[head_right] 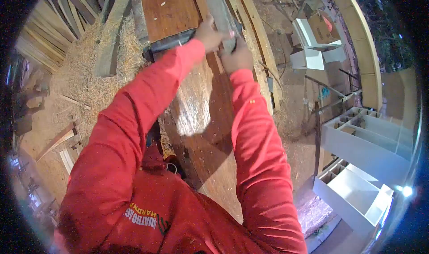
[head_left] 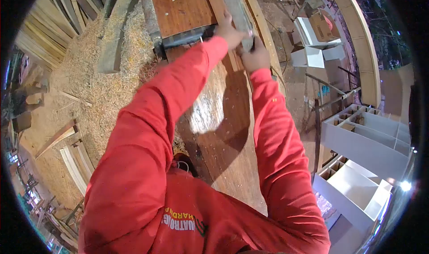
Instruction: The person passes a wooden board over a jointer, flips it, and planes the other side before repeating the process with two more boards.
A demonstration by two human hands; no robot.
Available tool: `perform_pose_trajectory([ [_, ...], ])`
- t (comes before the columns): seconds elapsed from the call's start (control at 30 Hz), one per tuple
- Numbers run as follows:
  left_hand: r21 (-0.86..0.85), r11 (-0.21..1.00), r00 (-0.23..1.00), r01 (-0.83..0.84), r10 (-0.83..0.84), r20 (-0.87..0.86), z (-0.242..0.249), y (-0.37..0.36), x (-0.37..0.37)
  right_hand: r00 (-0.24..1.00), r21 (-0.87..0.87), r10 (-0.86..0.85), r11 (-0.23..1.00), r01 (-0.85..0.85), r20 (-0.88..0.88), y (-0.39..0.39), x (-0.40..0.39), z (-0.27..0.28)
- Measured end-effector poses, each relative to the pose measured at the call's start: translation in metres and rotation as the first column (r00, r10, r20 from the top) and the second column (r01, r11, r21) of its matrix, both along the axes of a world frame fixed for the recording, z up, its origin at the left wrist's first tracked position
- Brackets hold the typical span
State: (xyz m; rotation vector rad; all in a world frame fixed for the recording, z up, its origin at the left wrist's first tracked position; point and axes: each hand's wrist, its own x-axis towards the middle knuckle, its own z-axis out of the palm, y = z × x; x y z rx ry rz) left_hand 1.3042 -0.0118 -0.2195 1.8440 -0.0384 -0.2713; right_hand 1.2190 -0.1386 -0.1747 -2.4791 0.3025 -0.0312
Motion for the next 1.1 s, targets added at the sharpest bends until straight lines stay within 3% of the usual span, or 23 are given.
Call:
perform_pose_trajectory([
  [0.1, -0.033, 0.999, 0.997, 0.006, -0.008, -0.081, 0.031, -0.016, -0.088, 1.000, 0.018, 0.004, 1.000, -0.005, 0.023, -0.023, -0.084, 0.003],
  [0.17, -0.071, 0.997, 0.999, 0.026, -0.027, -0.024, 0.041, -0.028, -0.150, 0.998, 0.081, 0.021, 0.996, -0.026, 0.058, -0.040, -0.144, 0.005],
  [0.23, 0.089, 0.987, 0.979, 0.136, -0.120, -0.163, 0.068, -0.034, -0.202, 0.996, 0.105, 0.029, 0.994, -0.037, 0.082, -0.057, -0.204, 0.005],
  [0.27, 0.104, 0.990, 0.992, 0.092, -0.083, -0.092, 0.070, -0.041, -0.227, 0.997, 0.096, 0.031, 0.995, -0.038, 0.074, -0.067, -0.232, 0.003],
  [0.37, -0.016, 0.999, 0.999, -0.052, 0.052, 0.009, 0.055, -0.052, -0.245, 1.000, 0.054, -0.004, 0.999, 0.003, 0.023, -0.084, -0.319, 0.019],
  [0.4, 0.005, 1.000, 0.995, -0.011, 0.012, -0.096, 0.091, -0.043, -0.244, 1.000, 0.041, -0.028, 0.999, 0.028, -0.003, -0.090, -0.348, 0.024],
  [0.43, -0.112, 0.993, 1.000, -0.029, 0.028, -0.011, 0.041, -0.050, -0.230, 1.000, 0.067, -0.024, 0.997, 0.024, -0.009, -0.098, -0.377, 0.030],
  [0.47, -0.189, 0.981, 0.999, 0.032, -0.038, -0.031, 0.019, -0.052, -0.230, 1.000, 0.096, -0.016, 0.995, 0.017, -0.013, -0.106, -0.404, 0.035],
  [0.6, -0.211, 0.971, 0.987, 0.114, -0.134, -0.085, 0.039, -0.059, -0.281, 0.999, 0.104, -0.038, 0.994, 0.039, -0.007, -0.125, -0.482, 0.037],
  [0.77, -0.417, 0.904, 0.948, 0.088, -0.204, -0.244, 0.053, -0.057, -0.277, 0.995, 0.108, -0.097, 0.989, 0.101, -0.037, -0.121, -0.470, 0.038],
  [0.83, -0.408, 0.910, 0.917, 0.082, -0.229, -0.327, 0.055, -0.045, -0.242, 0.996, 0.079, -0.091, 0.993, 0.091, -0.003, -0.107, -0.433, 0.039],
  [0.93, -0.455, 0.889, 0.929, 0.054, -0.212, -0.305, 0.044, -0.026, -0.168, 0.996, 0.059, -0.094, 0.994, 0.094, -0.005, -0.086, -0.358, 0.039],
  [1.1, -0.362, 0.932, 0.944, -0.019, -0.102, -0.312, 0.045, -0.007, -0.082, 0.994, 0.087, -0.109, 0.990, 0.109, -0.010, -0.061, -0.268, 0.031],
])
